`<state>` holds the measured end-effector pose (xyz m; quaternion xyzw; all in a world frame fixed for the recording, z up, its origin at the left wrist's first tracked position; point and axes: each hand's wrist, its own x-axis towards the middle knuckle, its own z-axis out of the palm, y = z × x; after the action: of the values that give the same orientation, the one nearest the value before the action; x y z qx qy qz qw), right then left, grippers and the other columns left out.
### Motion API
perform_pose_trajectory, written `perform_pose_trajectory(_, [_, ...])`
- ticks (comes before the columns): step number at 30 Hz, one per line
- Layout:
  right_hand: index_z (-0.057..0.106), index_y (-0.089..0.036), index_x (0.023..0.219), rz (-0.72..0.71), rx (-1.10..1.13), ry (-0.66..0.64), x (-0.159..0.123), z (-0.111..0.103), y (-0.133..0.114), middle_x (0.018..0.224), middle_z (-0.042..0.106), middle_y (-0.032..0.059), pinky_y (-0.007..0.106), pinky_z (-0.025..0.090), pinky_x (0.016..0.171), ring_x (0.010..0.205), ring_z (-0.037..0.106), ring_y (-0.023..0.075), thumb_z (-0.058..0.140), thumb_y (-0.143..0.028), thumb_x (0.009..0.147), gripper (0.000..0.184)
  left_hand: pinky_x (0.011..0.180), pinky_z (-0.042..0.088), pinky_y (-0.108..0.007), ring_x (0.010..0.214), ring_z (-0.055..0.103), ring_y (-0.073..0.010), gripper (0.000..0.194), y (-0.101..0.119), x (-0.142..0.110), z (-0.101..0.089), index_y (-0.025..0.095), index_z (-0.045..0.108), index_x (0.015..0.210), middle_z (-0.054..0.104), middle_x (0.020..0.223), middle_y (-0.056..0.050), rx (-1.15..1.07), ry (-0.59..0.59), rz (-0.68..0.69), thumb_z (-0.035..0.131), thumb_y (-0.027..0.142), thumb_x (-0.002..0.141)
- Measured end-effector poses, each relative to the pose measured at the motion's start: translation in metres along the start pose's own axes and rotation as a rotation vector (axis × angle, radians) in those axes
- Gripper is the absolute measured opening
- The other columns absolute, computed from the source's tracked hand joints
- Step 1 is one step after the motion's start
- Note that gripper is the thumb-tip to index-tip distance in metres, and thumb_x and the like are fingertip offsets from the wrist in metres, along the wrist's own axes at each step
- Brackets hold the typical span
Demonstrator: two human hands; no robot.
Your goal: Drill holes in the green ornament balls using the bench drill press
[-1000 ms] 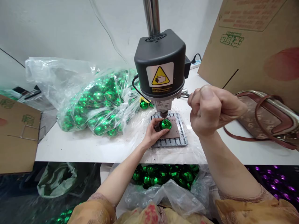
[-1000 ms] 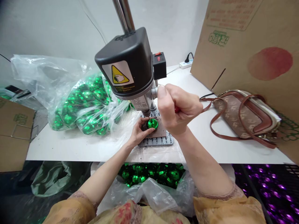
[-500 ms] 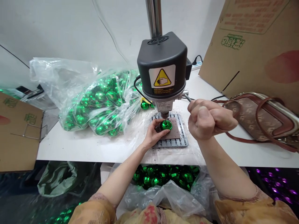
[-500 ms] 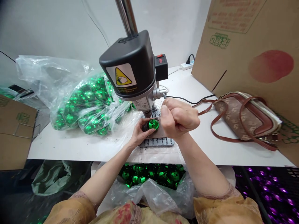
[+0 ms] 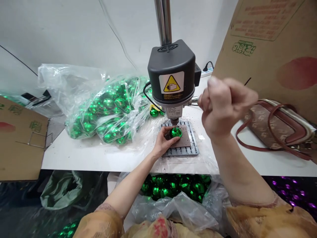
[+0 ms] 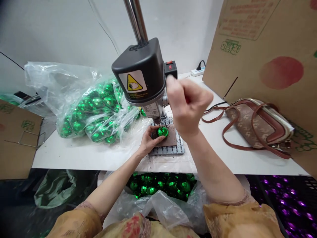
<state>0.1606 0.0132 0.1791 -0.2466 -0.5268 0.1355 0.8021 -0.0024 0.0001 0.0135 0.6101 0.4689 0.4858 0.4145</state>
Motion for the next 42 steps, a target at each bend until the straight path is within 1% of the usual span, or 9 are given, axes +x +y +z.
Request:
perform_pose_trajectory(5, [0.039,-0.022,0.047,0.190,0.158,-0.027,0.040,0.019,-0.005,0.039,0.033,-0.0075,0.029,0.019,0.032,0.032,0.026,0.0061,0.069,-0.026,0.083,0.047,0.088,0.050,-0.035,0.099,0.064,-0.0219,0.039,0.035,-0.028,-0.008,0.019,0.060,0.102,0.067,0.102,-0.006,0.207,0.068,0.025,0.083,0.032,0.072])
perform_pose_trajectory(10, [0.039,-0.022,0.046,0.144,0.118,-0.047,0.041,0.018,-0.002,0.040,0.034,-0.0056,0.031,0.020,0.035,0.035,0.027,0.0076,0.073,-0.031,0.081,0.049,0.078,0.049,-0.031,0.091,0.064,-0.0217,0.042,0.082,-0.078,-0.044,0.021,0.064,0.101,0.068,0.099,-0.004,0.481,-0.601,-0.023,0.083,0.043,0.072])
perform_pose_trajectory(12, [0.039,-0.023,0.046,0.130,0.124,-0.034,0.039,0.017,-0.002,0.041,0.034,-0.0053,0.032,0.019,0.036,0.036,0.027,0.0081,0.072,-0.028,0.081,0.049,0.077,0.049,-0.029,0.091,0.065,-0.0217,0.037,0.085,-0.076,-0.057,0.021,0.066,0.103,0.070,0.099,-0.004,0.510,-0.693,-0.040,0.076,0.048,0.080])
perform_pose_trajectory(15, [0.036,-0.023,0.048,0.101,0.147,0.000,0.038,0.019,-0.002,0.041,0.033,-0.0062,0.031,0.016,0.036,0.035,0.026,0.0074,0.069,-0.023,0.083,0.047,0.079,0.050,-0.029,0.091,0.066,-0.0195,0.019,0.066,-0.034,-0.066,0.022,0.064,0.107,0.071,0.101,-0.005,0.568,-0.358,0.014,0.050,0.032,0.100])
perform_pose_trajectory(18, [0.035,-0.022,0.050,0.075,0.141,0.017,0.037,0.021,-0.001,0.042,0.031,-0.0072,0.028,0.016,0.037,0.035,0.025,0.0056,0.066,-0.022,0.085,0.046,0.090,0.050,-0.037,0.103,0.064,-0.0253,0.029,0.030,0.034,-0.063,0.018,0.064,0.110,0.069,0.110,-0.012,0.872,-0.016,0.068,0.044,0.005,0.092])
perform_pose_trajectory(24, [0.032,-0.021,0.051,0.065,0.090,0.002,0.036,0.021,0.001,0.043,0.030,-0.0065,0.027,0.019,0.039,0.038,0.024,0.0047,0.069,-0.035,0.085,0.052,0.101,0.048,-0.047,0.124,0.054,-0.0341,0.045,-0.023,0.121,-0.059,0.016,0.063,0.121,0.050,0.143,-0.020,1.098,0.019,0.063,0.052,-0.001,0.081])
perform_pose_trajectory(32, [0.034,-0.019,0.052,0.068,0.088,0.003,0.034,0.022,-0.001,0.048,0.030,-0.0062,0.024,0.023,0.042,0.040,0.024,0.0027,0.064,-0.032,0.090,0.050,0.099,0.049,-0.042,0.115,0.057,-0.0296,0.041,-0.028,0.103,-0.077,0.019,0.062,0.113,0.056,0.122,-0.013,0.853,0.047,0.209,0.066,0.009,0.073])
perform_pose_trajectory(36, [0.034,-0.019,0.050,0.063,0.101,0.001,0.035,0.022,-0.001,0.045,0.030,-0.0065,0.023,0.021,0.041,0.040,0.024,0.0023,0.065,-0.035,0.088,0.052,0.083,0.052,-0.031,0.087,0.061,-0.0170,0.040,-0.016,0.072,-0.070,0.020,0.057,0.115,0.062,0.103,-0.005,0.414,0.055,0.096,0.068,0.022,0.076])
perform_pose_trajectory(42, [0.035,-0.022,0.050,0.070,0.084,0.002,0.035,0.020,-0.004,0.044,0.034,-0.0056,0.030,0.021,0.040,0.039,0.023,0.0063,0.064,-0.026,0.088,0.047,0.072,0.052,-0.027,0.084,0.062,-0.0153,0.042,0.003,0.027,-0.056,0.022,0.058,0.123,0.067,0.104,-0.005,-0.038,-0.039,-0.083,0.055,0.049,0.092])
